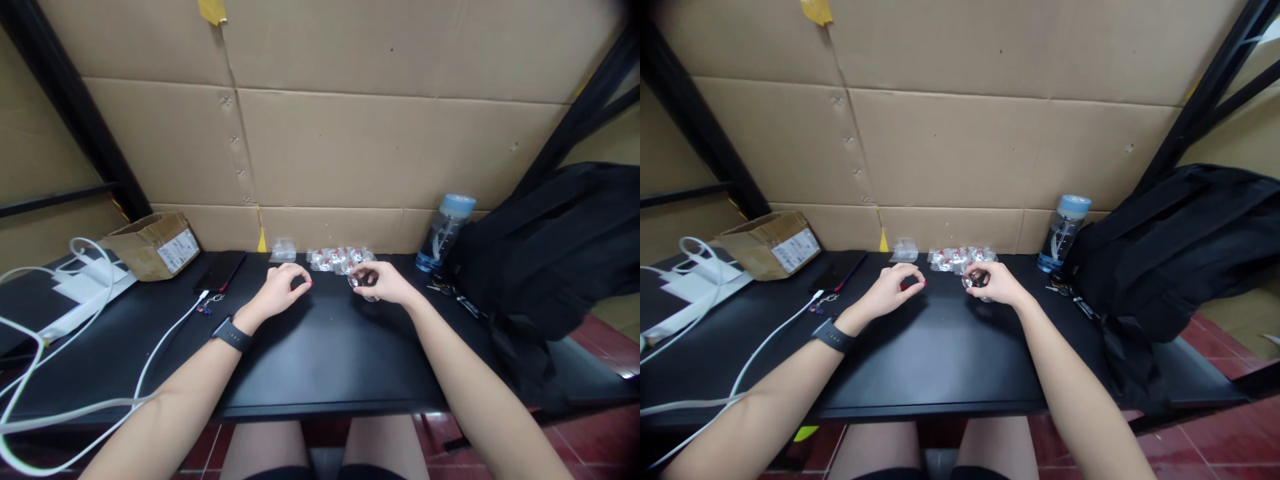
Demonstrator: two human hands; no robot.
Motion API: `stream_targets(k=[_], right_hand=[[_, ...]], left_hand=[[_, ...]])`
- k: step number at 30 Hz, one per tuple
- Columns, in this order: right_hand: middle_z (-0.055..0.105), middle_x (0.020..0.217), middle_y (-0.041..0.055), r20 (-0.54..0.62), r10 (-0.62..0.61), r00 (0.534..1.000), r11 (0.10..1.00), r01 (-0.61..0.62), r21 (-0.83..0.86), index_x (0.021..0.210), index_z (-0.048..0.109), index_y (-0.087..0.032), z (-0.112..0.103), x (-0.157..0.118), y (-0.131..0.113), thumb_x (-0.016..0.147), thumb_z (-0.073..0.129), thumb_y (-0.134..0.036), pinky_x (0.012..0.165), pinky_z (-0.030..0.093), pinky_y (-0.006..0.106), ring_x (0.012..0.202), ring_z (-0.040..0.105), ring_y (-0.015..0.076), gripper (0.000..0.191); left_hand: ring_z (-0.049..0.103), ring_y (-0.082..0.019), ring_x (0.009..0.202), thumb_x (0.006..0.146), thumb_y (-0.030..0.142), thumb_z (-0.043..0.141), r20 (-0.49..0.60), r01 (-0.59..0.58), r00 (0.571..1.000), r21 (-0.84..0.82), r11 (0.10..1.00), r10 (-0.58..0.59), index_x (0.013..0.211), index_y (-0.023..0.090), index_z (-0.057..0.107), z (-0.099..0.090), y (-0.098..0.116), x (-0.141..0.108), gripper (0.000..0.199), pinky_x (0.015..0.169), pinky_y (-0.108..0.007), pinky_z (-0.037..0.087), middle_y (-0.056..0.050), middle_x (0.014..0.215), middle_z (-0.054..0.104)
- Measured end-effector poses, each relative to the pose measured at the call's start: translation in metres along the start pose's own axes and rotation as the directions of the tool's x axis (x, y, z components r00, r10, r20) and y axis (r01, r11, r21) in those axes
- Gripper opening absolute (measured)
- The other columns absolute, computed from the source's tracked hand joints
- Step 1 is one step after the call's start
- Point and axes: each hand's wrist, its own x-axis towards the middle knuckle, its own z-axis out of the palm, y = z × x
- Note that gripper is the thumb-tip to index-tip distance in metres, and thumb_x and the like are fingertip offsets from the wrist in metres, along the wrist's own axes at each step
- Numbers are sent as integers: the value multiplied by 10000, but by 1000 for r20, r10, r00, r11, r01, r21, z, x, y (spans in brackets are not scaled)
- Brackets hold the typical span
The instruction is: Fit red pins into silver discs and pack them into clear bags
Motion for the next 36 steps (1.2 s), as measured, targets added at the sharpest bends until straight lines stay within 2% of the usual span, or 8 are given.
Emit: stream_targets(k=[3, 7, 15, 17, 20, 25, 31, 36], right_hand=[[761, 1070, 55, -76, -68, 995, 987, 78, 140, 1086, 732, -226, 12, 1, -15, 692, 832, -297, 730, 542, 300, 940, 712, 221, 413], [753, 1150, 69, -152, -80, 985, 965, 114, 235, 1154, 705, -234, 28, 1, -34, 704, 835, -271, 750, 538, 314, 959, 725, 226, 470], [715, 1228, 93, -140, -81, 987, 863, 139, 485, 1165, 693, -250, 47, 0, -37, 714, 865, -301, 801, 578, 337, 1063, 698, 241, 485], [712, 1225, 93, -131, -76, 989, 850, 133, 510, 1158, 695, -249, 51, 0, -36, 707, 875, -291, 808, 580, 336, 1063, 697, 239, 487], [710, 1201, 84, -146, -79, 986, 839, 145, 524, 1141, 698, -251, 55, 0, -37, 699, 887, -277, 812, 580, 329, 1069, 694, 235, 481], [708, 1174, 77, -204, -71, 976, 834, 171, 525, 1125, 696, -251, 60, -1, -44, 701, 889, -305, 847, 584, 347, 1089, 687, 240, 469], [728, 1137, 74, -182, -72, 981, 832, 159, 531, 1112, 697, -249, 63, -3, -48, 684, 908, -332, 859, 590, 362, 1098, 694, 254, 485], [731, 1165, 76, -166, -94, 982, 823, 171, 541, 1131, 699, -257, 62, -3, -50, 672, 922, -325, 878, 590, 370, 1111, 694, 255, 515]], left_hand=[[649, -231, 1113, 964, 367, 594, -94, -43, 995, -106, 993, 33, 953, 254, 693, 2, 13, 1, 151, 1007, -394, 431, -22, 1066, 752], [681, -217, 1030, 953, 362, 629, -166, -74, 985, -205, 976, 40, 949, 245, 703, 4, 25, 1, 138, 973, -371, 480, -25, 1015, 763], [657, -259, 1132, 867, 344, 726, -217, -31, 975, -290, 957, -34, 848, 271, 756, 11, 31, 0, 81, 1027, -406, 496, -22, 962, 777], [694, -237, 1043, 866, 314, 727, -225, -32, 973, -327, 944, -45, 885, 256, 731, 12, 31, 0, 61, 979, -382, 515, -17, 961, 773], [730, -211, 942, 870, 288, 727, -228, -19, 971, -364, 931, -70, 997, 243, 661, 13, 34, 0, 150, 926, -357, 521, -10, 970, 772], [739, -230, 980, 913, 297, 687, -202, 14, 976, -326, 945, -84, 1074, 253, 577, 11, 42, -1, 200, 941, -374, 471, -9, 972, 779], [718, -231, 1047, 940, 293, 633, -184, 44, 979, -245, 969, -91, 1119, 259, 518, 11, 48, -4, 215, 1008, -412, 350, 7, 1031, 767], [709, -215, 1046, 936, 260, 610, -206, 45, 974, -227, 973, -93, 1129, 260, 492, 13, 49, -5, 227, 975, -384, 330, 13, 1047, 752]])
